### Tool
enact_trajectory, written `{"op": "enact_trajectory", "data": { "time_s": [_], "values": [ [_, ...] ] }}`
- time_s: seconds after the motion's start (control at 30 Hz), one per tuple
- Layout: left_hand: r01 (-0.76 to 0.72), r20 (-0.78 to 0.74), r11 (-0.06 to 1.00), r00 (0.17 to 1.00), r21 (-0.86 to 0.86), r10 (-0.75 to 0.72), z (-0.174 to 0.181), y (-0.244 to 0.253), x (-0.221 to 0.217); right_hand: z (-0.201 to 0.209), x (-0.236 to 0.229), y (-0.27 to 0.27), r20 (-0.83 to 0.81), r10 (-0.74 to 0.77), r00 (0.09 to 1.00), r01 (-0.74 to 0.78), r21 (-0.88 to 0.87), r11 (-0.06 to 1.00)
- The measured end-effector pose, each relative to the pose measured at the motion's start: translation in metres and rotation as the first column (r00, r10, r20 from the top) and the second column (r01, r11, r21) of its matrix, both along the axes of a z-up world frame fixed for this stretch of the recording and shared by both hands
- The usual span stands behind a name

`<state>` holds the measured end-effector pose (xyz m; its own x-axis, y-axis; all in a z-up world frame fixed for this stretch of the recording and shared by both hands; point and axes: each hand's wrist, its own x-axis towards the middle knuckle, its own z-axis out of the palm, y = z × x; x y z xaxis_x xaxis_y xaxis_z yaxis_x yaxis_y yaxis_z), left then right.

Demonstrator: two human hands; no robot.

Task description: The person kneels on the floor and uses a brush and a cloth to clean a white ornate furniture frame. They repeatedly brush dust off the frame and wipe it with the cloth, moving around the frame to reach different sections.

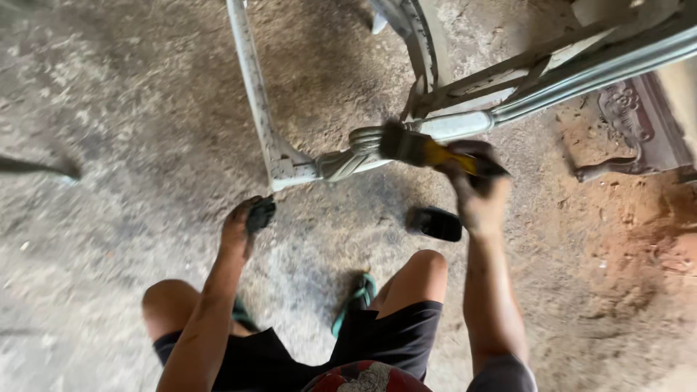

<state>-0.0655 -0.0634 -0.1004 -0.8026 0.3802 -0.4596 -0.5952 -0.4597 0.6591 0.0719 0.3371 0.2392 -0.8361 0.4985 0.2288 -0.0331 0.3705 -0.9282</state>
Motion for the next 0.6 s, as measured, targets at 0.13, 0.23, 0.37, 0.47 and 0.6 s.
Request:
{"op": "enact_trajectory", "data": {
  "time_s": [0.13,0.23,0.37,0.47,0.6],
  "values": [
    [0.035,-0.009,0.999,0.999,-0.038,-0.036,0.078,-0.034,0.06,-0.019,-0.073,0.032,0.289,0.169,0.942,-0.11,-0.211,0.971],
    [-0.012,0.034,0.983,0.999,-0.182,0.018,0.157,-0.107,0.092,0.001,-0.074,0.077,0.262,-0.019,0.965,0.041,-0.08,0.996],
    [-0.245,0.139,0.931,0.947,-0.272,0.29,0.256,-0.21,0.149,0.074,-0.059,0.11,0.397,-0.085,0.914,0.179,-0.205,0.962],
    [-0.345,0.004,0.888,0.932,-0.303,0.363,0.313,-0.278,0.192,0.106,-0.11,0.104,0.469,0.01,0.883,0.192,-0.381,0.905],
    [-0.423,0.108,0.733,0.826,-0.533,0.554,0.368,-0.323,0.268,0.074,-0.196,0.063,0.595,0.153,0.789,0.099,-0.368,0.925]
  ]
}}
